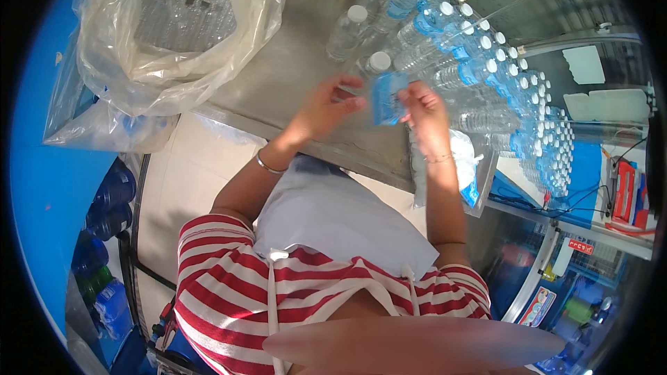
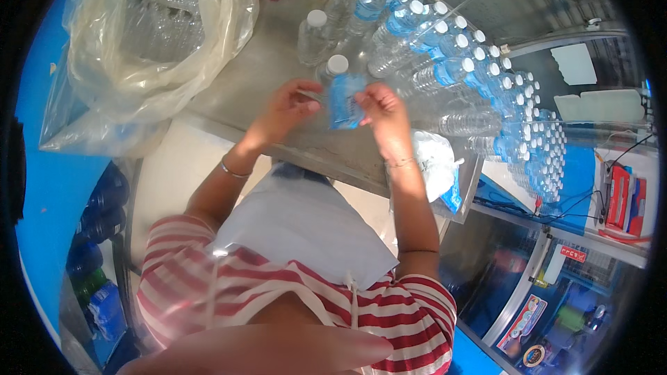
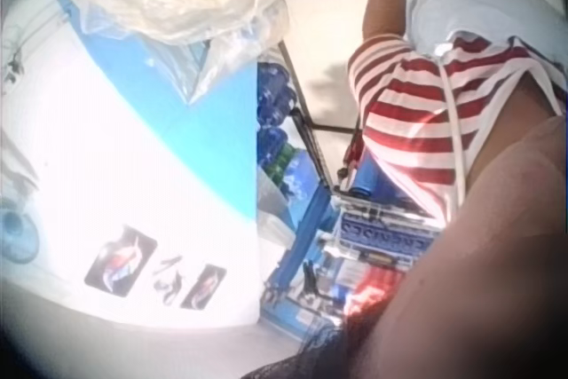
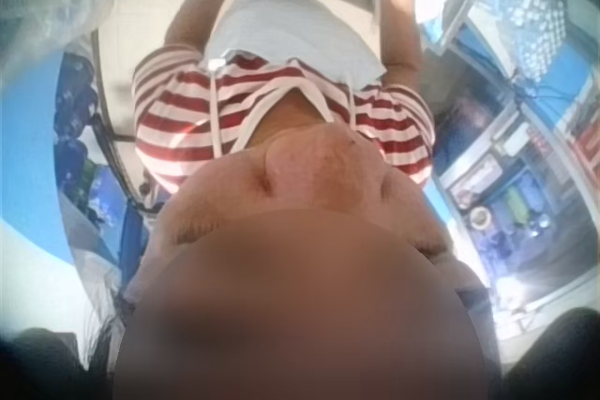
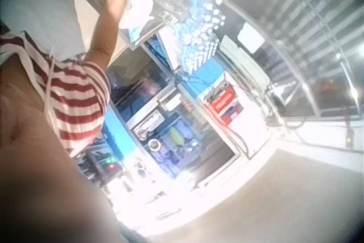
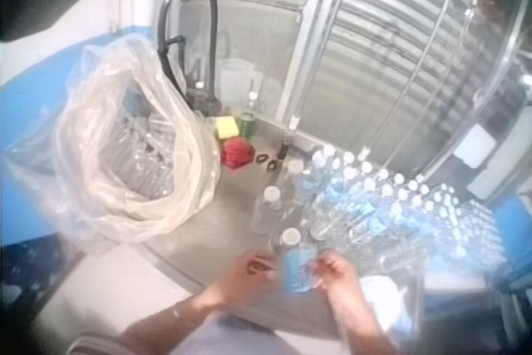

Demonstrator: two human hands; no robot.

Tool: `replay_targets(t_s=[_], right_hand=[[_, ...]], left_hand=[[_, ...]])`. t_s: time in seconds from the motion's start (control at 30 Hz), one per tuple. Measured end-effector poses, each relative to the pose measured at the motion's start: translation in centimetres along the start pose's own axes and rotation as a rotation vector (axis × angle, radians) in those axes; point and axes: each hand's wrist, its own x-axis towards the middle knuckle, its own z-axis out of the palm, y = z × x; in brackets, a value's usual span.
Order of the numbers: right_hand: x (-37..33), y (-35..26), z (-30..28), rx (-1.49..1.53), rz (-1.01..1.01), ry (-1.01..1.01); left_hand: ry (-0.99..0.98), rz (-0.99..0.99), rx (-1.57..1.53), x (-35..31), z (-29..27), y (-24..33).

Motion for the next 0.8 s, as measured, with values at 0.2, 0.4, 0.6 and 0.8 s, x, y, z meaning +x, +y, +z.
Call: replay_targets(t_s=[0.2, 0.4, 0.6, 0.8], right_hand=[[1.1, -8.5, 2.7, -0.93, -0.653, 0.098], [1.0, -7.8, 3.3, -0.989, -0.639, 0.099], [-5.5, -0.5, -10.2, -0.78, -0.051, 0.552], [-11.7, 9.4, -15.4, -1.01, -0.045, 0.36]], left_hand=[[0.312, 0.552, 0.524, 2.2, 0.6, 3.5], [0.265, 0.503, 0.421, 5.6, 1.7, 0.2], [0.297, 0.434, 0.414, 6.1, 2.1, -4.9], [0.445, 0.549, 0.49, 6.2, 2.5, -7.5]])
